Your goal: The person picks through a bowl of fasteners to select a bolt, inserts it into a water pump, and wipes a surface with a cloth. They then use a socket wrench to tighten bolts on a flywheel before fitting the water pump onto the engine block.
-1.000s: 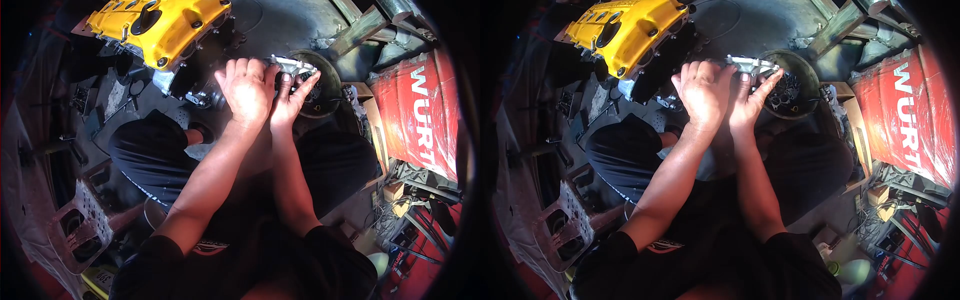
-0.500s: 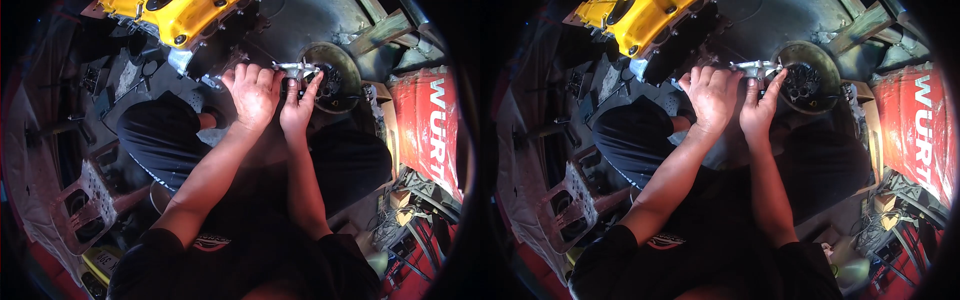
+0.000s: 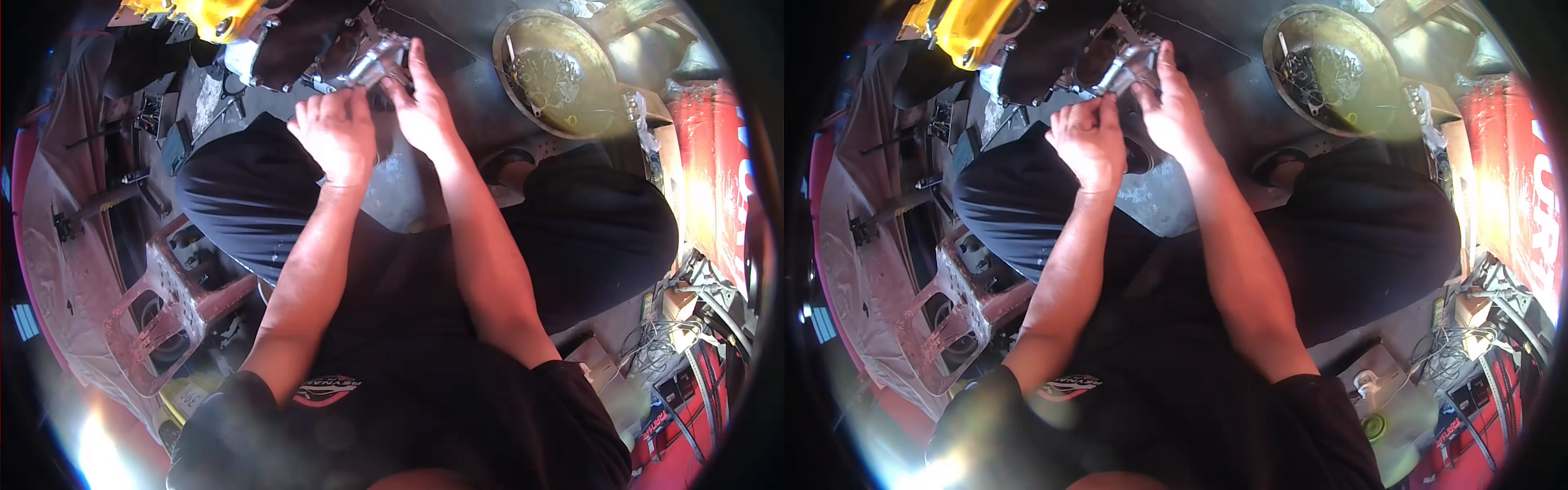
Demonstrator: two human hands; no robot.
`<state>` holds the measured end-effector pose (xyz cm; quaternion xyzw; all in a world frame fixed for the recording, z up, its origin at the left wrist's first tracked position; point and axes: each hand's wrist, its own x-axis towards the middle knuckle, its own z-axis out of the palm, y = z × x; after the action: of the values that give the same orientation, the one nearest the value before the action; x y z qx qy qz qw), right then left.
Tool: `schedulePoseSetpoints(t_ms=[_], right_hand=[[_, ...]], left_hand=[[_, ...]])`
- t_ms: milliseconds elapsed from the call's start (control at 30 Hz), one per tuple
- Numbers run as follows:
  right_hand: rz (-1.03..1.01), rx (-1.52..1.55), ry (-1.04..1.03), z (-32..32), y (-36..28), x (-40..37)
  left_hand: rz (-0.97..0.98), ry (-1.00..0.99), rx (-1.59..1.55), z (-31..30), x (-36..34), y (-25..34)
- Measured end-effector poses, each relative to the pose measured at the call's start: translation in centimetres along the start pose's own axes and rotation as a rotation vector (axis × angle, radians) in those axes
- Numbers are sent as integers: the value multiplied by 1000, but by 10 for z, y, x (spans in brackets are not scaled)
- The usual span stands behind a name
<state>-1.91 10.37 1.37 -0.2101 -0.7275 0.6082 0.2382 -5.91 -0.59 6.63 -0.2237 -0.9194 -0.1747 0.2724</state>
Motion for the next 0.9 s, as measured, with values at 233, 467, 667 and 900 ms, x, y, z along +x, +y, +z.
schedulePoseSetpoints(t_ms=[233,467,667,900], right_hand=[[118,175,-99,15,-11,14],[276,260,-243,7,-13,32],[208,336,-107,38,10,36],[312,317,-175,15,-13,36]], left_hand=[[4,13,122,3,12,-10],[178,-27,271,0,21,-10],[393,-110,315,-32,29,-14],[493,-196,303,-53,31,-6]])
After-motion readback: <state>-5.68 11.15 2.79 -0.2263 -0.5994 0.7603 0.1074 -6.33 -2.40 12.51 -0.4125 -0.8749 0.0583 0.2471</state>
